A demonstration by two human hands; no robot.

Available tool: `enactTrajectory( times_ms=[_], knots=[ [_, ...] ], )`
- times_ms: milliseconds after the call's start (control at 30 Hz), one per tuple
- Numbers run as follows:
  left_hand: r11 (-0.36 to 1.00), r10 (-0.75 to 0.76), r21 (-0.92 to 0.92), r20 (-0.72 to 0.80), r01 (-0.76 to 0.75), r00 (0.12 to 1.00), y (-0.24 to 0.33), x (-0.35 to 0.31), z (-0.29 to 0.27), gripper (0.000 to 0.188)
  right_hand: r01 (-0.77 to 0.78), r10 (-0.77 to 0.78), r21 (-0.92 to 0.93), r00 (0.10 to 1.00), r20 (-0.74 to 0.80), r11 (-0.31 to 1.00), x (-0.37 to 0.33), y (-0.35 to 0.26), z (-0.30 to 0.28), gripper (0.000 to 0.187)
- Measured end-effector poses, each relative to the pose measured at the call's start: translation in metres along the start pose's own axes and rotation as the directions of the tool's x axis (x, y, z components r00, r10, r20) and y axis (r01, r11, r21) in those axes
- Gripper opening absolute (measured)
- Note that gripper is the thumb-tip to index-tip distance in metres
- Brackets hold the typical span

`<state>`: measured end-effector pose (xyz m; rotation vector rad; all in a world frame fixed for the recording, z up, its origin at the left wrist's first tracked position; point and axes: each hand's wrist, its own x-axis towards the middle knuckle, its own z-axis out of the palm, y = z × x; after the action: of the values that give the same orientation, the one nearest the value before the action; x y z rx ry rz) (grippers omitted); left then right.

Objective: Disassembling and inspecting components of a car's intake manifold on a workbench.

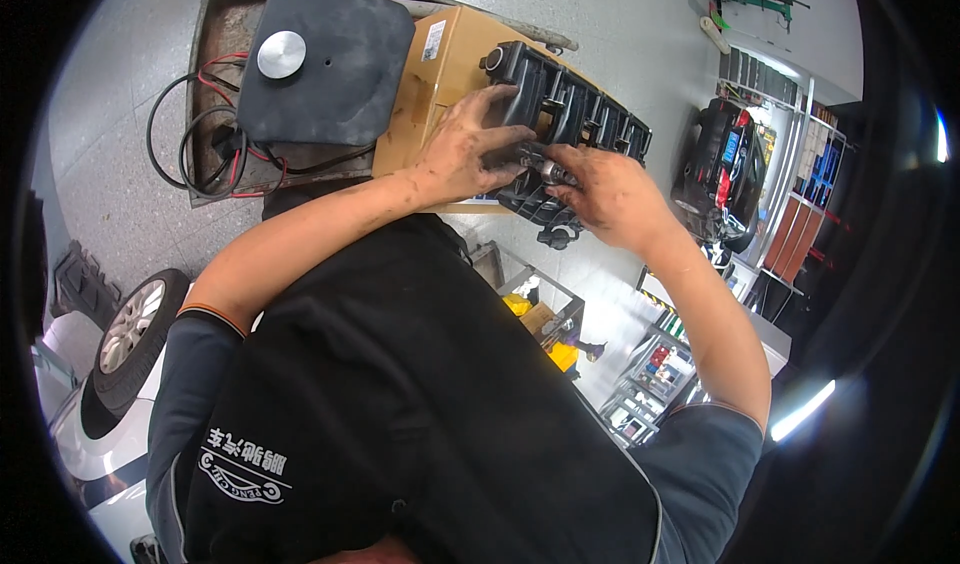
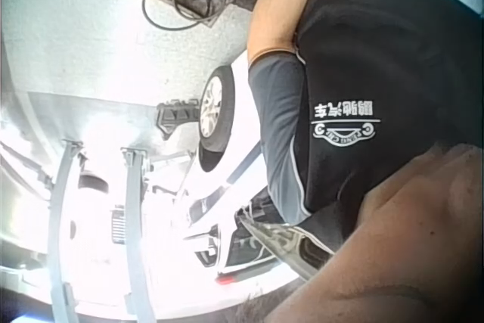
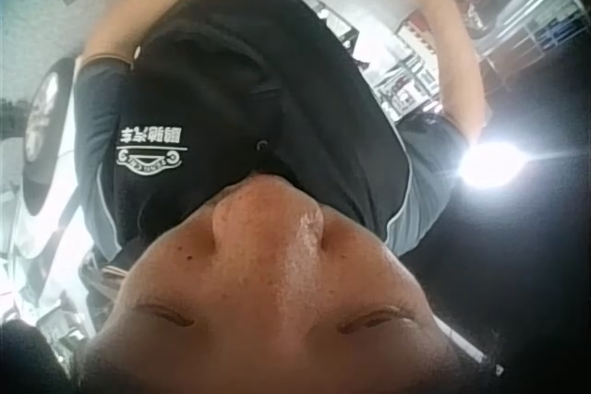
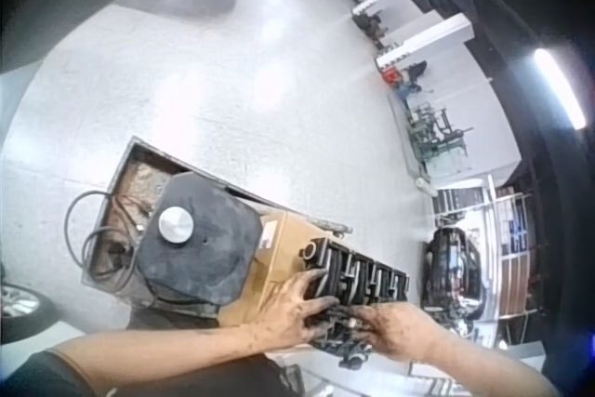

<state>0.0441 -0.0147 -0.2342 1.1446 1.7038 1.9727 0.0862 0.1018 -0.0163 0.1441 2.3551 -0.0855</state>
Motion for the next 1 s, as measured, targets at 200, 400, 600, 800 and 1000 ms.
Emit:
enactTrajectory(
  times_ms=[200, 400, 600, 800, 1000],
  knots=[
    [1.000, -0.009, -0.004, 0.008, 0.009, 1.000, 0.000, -0.001, 0.000, 0.045, -0.368, 0.329, 0.296, 0.928, 0.173, 0.882, 0.000, -0.027, 0.009, 0.032],
    [1.000, -0.007, 0.001, -0.007, 0.007, 1.000, 0.001, -0.001, 0.000, 0.045, -0.346, 0.346, -0.020, 0.935, 0.072, 0.938, 0.002, -0.023, 0.016, 0.036],
    [1.000, -0.012, -0.010, 0.016, 0.012, 1.000, 0.000, 0.000, -0.001, 0.046, -0.425, 0.392, 0.538, 0.902, 0.182, 0.728, 0.004, -0.017, 0.031, 0.042],
    [0.995, -0.059, -0.075, 0.036, 0.062, 0.998, 0.004, 0.001, -0.005, 0.047, -0.228, 0.236, -0.206, 0.972, 0.015, 0.952, 0.005, -0.024, 0.015, 0.032],
    [0.995, -0.083, -0.040, 0.095, 0.087, 0.992, 0.006, 0.001, -0.008, 0.049, -0.622, 0.534, 0.778, 0.689, 0.490, 0.089, 0.005, -0.040, 0.019, 0.033]
  ],
)
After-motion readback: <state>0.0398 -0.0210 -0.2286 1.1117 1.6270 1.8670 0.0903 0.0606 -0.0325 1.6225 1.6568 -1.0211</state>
